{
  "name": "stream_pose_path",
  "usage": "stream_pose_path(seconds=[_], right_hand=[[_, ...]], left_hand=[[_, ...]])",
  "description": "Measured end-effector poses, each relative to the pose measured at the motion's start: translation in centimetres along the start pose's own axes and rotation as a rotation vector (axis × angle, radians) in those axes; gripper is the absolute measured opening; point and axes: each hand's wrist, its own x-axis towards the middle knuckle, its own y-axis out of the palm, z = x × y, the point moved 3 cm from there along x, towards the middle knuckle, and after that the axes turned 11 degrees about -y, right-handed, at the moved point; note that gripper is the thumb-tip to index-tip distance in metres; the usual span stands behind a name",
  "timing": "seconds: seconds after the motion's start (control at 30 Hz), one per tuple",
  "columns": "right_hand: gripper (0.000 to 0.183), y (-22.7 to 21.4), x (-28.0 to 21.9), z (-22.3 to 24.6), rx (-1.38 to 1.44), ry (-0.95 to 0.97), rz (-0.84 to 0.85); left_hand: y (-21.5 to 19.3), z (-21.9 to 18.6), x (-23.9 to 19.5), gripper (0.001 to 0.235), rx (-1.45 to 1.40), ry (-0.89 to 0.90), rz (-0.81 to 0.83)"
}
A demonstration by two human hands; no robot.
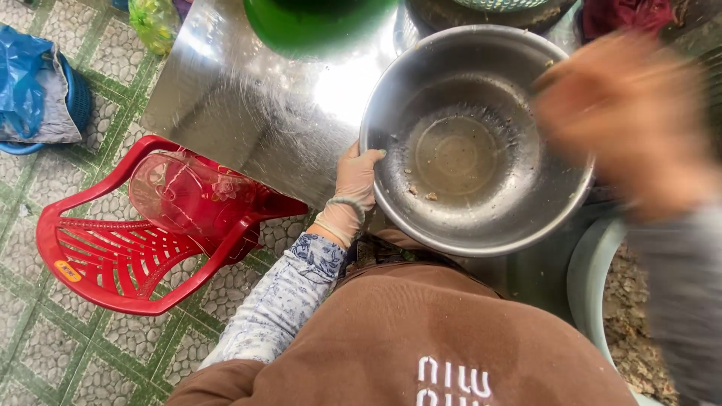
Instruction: The person uses a meat grinder to process chunks of meat and other ingredients from a metal bowl. They repeatedly scoop the ingredients, place them into the grinder, and collect the ground mixture in a large basin. The person also scrapes the inside of the grinder to remove stuck residue.
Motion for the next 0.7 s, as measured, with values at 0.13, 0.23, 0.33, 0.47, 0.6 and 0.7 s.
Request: stream_pose_path(seconds=[0.13,0.23,0.33,0.47,0.6,0.7], right_hand=[[0.026,17.8,0.2,-3.0,0.102,0.176,0.293],[0.03,23.1,0.0,-0.4,0.088,0.038,0.164],[0.02,26.1,0.9,0.0,0.269,-0.058,0.017],[0.021,24.6,2.8,0.6,0.339,-0.011,0.163],[0.01,21.0,2.4,1.9,0.601,0.086,0.337],[0.008,11.2,1.6,3.7,0.573,0.081,0.294]], left_hand=[[0.0,0.6,-0.6,0.047,0.004,0.036,-0.013],[2.0,-1.9,-4.0,0.045,-0.007,-0.01,-0.027],[2.4,-1.5,-4.3,0.041,-0.035,-0.012,-0.027],[1.0,0.4,-3.0,0.036,-0.04,0.107,0.019],[0.9,-0.1,-3.5,0.036,-0.032,0.075,-0.012],[0.5,-1.1,-3.8,0.036,-0.096,0.038,0.019]])
